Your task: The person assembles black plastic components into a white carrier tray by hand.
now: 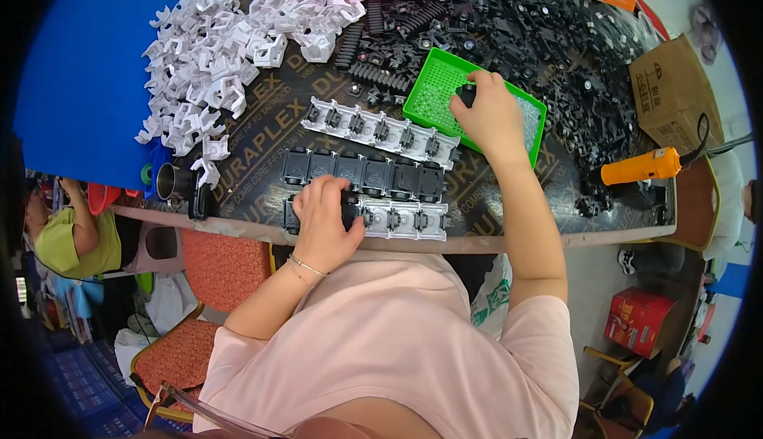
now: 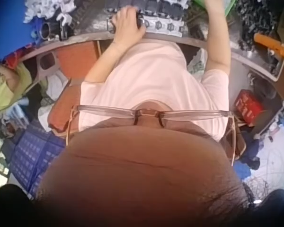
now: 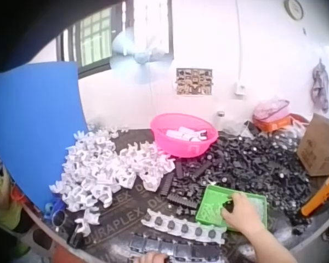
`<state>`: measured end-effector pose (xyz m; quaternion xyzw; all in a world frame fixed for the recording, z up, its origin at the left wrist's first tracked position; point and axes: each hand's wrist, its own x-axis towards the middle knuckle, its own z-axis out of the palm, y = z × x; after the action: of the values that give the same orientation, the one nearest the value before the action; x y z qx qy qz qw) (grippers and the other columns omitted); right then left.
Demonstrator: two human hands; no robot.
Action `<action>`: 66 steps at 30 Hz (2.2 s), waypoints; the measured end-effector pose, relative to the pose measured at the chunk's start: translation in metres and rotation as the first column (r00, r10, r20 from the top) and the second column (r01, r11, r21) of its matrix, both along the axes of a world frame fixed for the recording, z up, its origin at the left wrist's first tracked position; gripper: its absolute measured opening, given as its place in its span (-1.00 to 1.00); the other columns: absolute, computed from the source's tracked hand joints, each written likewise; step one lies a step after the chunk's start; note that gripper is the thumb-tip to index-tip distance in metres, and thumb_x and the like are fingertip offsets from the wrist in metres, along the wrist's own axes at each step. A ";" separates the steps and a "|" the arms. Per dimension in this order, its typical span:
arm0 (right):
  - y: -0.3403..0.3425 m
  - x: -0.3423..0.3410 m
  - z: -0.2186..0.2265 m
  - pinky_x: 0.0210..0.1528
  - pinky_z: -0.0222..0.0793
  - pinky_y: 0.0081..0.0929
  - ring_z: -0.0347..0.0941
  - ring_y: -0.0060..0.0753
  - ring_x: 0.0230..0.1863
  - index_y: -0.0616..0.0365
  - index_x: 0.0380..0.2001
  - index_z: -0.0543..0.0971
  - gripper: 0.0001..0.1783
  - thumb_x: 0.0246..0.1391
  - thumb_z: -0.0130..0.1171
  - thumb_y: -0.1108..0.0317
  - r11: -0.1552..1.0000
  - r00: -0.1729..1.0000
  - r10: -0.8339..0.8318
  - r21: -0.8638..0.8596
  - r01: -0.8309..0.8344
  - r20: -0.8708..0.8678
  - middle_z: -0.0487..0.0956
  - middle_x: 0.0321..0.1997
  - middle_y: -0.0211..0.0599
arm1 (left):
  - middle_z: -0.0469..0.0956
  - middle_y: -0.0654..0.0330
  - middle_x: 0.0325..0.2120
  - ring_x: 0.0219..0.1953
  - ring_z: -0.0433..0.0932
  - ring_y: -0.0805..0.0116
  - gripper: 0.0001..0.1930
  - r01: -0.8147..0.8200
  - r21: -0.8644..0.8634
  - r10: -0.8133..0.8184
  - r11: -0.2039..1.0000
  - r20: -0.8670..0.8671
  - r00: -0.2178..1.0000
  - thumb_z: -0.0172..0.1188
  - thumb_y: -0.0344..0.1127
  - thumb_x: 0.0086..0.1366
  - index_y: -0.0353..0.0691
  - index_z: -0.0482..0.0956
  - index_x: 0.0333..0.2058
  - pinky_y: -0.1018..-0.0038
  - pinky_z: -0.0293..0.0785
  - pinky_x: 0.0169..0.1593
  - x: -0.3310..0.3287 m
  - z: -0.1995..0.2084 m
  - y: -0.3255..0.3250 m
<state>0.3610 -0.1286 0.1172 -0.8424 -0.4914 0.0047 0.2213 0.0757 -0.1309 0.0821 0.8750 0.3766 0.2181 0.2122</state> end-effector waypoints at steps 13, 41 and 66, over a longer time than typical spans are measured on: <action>-0.058 -0.068 0.038 -0.13 0.41 -0.30 0.46 -0.11 -0.18 0.12 0.03 0.40 -0.30 -0.34 0.32 0.49 0.660 0.615 0.749 0.207 -0.722 -0.244 0.50 -0.24 -0.19 | 0.27 0.02 -0.07 0.02 0.23 0.05 -0.42 -0.037 -0.092 0.040 0.995 0.031 0.999 0.15 -0.42 -0.18 -0.25 0.31 -0.06 0.13 0.03 0.08 -0.004 0.011 0.004; -0.079 -0.121 -0.010 0.05 0.12 -0.21 0.36 -0.21 -0.07 0.09 -0.09 0.45 -0.28 -0.43 0.46 0.13 0.776 0.767 0.629 0.037 -0.630 -0.127 0.50 -0.09 -0.33 | 0.33 0.06 0.03 0.17 0.19 0.01 -0.78 0.040 0.025 -0.040 0.999 -0.002 0.999 0.30 -0.35 -0.12 -0.14 0.57 -0.41 0.05 -0.02 0.18 -0.042 0.013 0.017; -0.088 -0.115 -0.023 0.16 0.04 -0.15 0.36 -0.28 0.01 0.06 -0.09 0.47 -0.32 -0.38 0.45 0.15 0.808 0.778 0.590 0.161 -0.567 -0.216 0.49 -0.01 -0.33 | 0.30 0.07 0.11 0.28 0.08 0.03 -0.94 -0.295 0.484 0.437 0.824 -0.212 0.874 -0.03 -0.43 0.19 -0.16 0.37 -0.34 -0.05 -0.17 0.25 -0.088 0.027 0.048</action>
<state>0.2460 -0.2170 0.0943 -0.6324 -0.6931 0.1593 0.3071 -0.0122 -0.0825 0.1093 0.8329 0.5095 0.1919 -0.0987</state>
